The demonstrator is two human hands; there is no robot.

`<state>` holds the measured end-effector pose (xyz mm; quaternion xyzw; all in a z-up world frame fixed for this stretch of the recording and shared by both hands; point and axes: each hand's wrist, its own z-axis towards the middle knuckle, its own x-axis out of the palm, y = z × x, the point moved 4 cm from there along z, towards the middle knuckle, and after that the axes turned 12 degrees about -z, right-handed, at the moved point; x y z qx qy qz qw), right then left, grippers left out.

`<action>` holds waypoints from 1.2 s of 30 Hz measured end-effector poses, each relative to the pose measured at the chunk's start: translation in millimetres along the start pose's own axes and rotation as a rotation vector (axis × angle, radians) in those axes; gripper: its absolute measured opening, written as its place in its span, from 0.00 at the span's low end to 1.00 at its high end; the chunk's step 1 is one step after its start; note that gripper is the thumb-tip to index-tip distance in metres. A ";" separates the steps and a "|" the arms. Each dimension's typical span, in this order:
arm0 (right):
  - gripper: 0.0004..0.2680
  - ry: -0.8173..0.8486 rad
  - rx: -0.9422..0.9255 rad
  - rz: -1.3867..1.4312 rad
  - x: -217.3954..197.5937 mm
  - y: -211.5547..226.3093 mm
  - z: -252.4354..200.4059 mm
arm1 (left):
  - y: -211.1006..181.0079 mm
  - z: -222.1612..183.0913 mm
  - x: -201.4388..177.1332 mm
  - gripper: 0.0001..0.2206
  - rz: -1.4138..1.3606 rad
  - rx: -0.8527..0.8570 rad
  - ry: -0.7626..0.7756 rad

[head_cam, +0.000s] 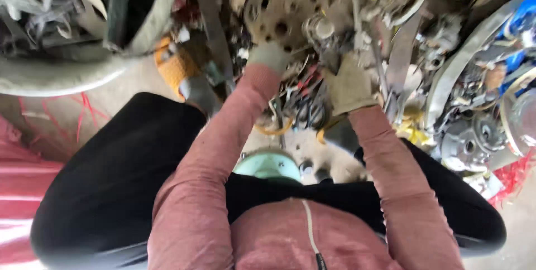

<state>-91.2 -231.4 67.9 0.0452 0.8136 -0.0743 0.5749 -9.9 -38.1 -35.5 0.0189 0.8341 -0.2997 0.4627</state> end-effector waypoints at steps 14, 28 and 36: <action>0.16 0.147 0.144 0.266 -32.3 9.3 -34.8 | -9.8 -3.6 -13.0 0.09 0.023 0.050 0.015; 0.20 0.296 0.248 -0.134 39.9 -91.7 -40.2 | 9.6 -39.3 -40.2 0.13 -0.238 -0.112 -0.022; 0.20 0.280 0.425 0.154 69.1 -106.3 -29.4 | 16.8 -55.8 -48.9 0.17 -0.489 0.019 -0.138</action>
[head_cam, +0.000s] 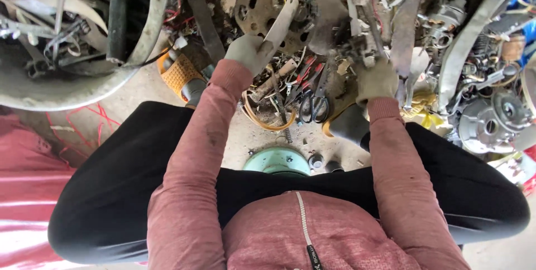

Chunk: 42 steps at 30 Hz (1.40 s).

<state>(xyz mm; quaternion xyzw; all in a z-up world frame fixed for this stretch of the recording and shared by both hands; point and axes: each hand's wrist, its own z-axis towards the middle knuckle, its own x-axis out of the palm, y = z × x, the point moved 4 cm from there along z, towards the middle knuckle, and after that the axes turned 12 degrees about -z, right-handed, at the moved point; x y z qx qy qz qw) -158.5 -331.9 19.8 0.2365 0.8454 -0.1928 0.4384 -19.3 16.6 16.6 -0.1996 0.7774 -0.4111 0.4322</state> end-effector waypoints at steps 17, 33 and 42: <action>0.22 0.371 -0.802 1.938 -204.6 125.6 -180.3 | -268.3 -170.3 -148.4 0.10 0.388 0.651 -0.139; 0.10 -0.372 -1.556 2.269 -267.5 61.8 -278.5 | -324.7 -254.1 -108.8 0.45 0.554 0.678 -0.270; 0.08 -0.207 -1.387 2.291 -260.9 62.1 -241.4 | -377.6 -279.1 -41.0 0.23 0.680 0.258 -0.899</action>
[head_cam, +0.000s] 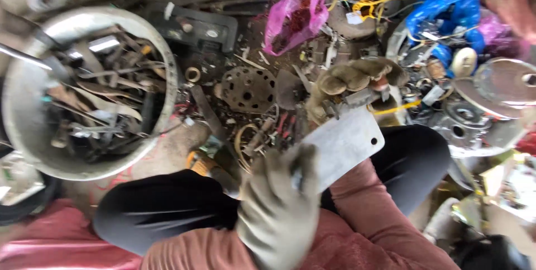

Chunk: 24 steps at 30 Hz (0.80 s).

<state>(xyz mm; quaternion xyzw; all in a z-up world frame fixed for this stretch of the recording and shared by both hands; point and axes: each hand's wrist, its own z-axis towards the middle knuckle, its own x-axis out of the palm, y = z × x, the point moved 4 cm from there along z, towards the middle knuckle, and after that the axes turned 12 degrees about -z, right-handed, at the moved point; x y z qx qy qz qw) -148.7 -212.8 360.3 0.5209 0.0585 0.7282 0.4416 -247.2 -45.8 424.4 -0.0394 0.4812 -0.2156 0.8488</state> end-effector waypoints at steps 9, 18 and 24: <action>0.08 -0.112 0.191 0.031 -48.6 -29.8 4.8 | -43.4 -44.5 44.3 0.21 -0.077 -0.001 0.168; 0.08 -0.310 0.244 0.139 -85.9 -56.8 0.9 | 128.3 -8.6 94.2 0.16 -0.249 0.108 0.775; 0.08 -0.288 0.289 0.150 -56.0 -52.8 -2.9 | 220.2 24.8 256.9 0.37 -0.168 -0.688 0.741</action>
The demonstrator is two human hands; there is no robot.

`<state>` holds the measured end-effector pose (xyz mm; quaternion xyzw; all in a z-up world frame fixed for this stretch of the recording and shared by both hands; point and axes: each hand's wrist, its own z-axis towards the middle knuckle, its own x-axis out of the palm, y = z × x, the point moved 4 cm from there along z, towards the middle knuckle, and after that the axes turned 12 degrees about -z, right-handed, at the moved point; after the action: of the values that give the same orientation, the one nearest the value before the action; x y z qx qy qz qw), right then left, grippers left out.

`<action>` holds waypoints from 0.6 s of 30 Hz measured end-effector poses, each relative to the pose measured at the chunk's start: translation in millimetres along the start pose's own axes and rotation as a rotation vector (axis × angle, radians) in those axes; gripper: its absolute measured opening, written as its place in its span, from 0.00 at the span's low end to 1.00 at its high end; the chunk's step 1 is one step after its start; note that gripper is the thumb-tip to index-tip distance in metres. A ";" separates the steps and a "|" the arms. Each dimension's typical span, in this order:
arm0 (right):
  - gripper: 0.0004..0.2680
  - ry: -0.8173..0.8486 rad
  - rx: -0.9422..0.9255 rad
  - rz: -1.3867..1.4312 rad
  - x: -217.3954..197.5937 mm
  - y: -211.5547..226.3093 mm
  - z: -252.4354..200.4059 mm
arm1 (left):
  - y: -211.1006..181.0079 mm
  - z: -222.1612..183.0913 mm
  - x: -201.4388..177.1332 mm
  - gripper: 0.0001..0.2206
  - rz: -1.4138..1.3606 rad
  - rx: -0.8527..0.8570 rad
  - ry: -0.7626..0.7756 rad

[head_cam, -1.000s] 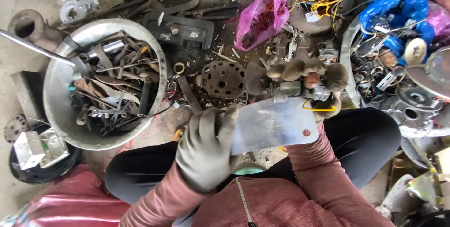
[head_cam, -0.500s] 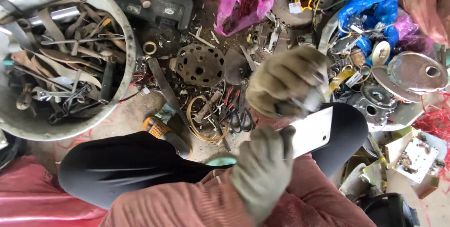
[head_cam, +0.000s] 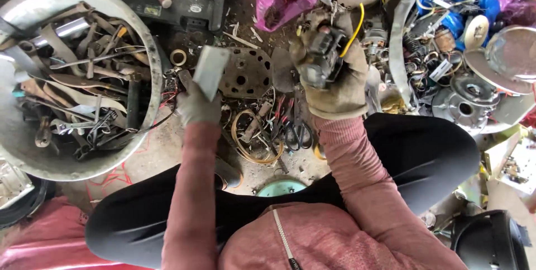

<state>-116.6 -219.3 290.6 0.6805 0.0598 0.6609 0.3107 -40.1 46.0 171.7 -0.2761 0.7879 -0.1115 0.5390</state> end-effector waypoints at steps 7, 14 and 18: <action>0.11 -0.051 0.045 0.023 26.1 -7.6 1.6 | 52.4 91.4 126.4 0.45 0.035 -0.029 0.043; 0.10 0.017 0.100 -0.075 41.1 -20.1 0.9 | 64.2 99.2 148.8 0.45 0.128 0.022 0.128; 0.10 0.040 0.121 -0.095 28.2 -22.7 -12.7 | 40.4 103.1 131.6 0.33 -0.104 0.134 0.102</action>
<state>-117.7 -182.9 302.7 0.6812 0.1381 0.6540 0.2987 6.0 18.7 8.3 -0.2737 0.7898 -0.2059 0.5088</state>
